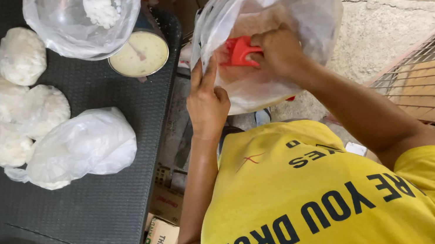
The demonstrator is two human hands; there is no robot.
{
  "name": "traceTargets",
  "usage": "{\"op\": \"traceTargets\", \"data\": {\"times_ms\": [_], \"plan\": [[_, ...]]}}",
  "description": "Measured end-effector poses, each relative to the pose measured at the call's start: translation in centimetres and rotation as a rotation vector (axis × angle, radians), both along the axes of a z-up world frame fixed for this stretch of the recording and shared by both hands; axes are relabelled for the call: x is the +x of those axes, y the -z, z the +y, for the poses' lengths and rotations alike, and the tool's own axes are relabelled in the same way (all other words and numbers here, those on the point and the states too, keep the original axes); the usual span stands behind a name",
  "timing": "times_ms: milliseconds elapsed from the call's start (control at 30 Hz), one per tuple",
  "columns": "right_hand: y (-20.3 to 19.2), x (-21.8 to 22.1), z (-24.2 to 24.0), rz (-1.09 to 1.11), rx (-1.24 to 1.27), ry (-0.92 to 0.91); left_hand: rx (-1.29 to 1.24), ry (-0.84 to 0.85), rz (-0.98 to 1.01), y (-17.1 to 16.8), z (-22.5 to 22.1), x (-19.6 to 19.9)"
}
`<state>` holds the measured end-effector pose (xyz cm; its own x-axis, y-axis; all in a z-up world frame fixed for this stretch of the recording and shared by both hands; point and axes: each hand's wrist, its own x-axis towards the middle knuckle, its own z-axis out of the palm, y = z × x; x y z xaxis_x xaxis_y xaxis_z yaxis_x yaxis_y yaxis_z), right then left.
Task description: Scooping salt from a large sack into individual plastic bags and tying them.
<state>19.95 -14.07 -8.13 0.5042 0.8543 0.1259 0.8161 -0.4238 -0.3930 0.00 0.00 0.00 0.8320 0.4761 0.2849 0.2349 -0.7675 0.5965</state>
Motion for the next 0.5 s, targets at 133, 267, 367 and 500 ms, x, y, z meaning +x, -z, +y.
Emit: {"op": "traceTargets", "data": {"times_ms": [133, 267, 367, 500], "plan": [[-0.4, -0.1, 0.1, 0.077, 0.024, 0.028, -0.016, -0.003, 0.005, -0.2, 0.1, 0.2], [-0.7, -0.3, 0.8, 0.076, -0.012, 0.026, -0.020, -0.019, 0.010, -0.1, -0.3, 0.6], [-0.2, -0.7, 1.8, 0.047, 0.020, -0.015, -0.042, -0.033, 0.032, -0.4, -0.3, 0.8], [-1.8, -0.1, 0.7, 0.006, 0.076, -0.036, -0.058, -0.031, 0.035, -0.4, -0.1, 0.7]]}}
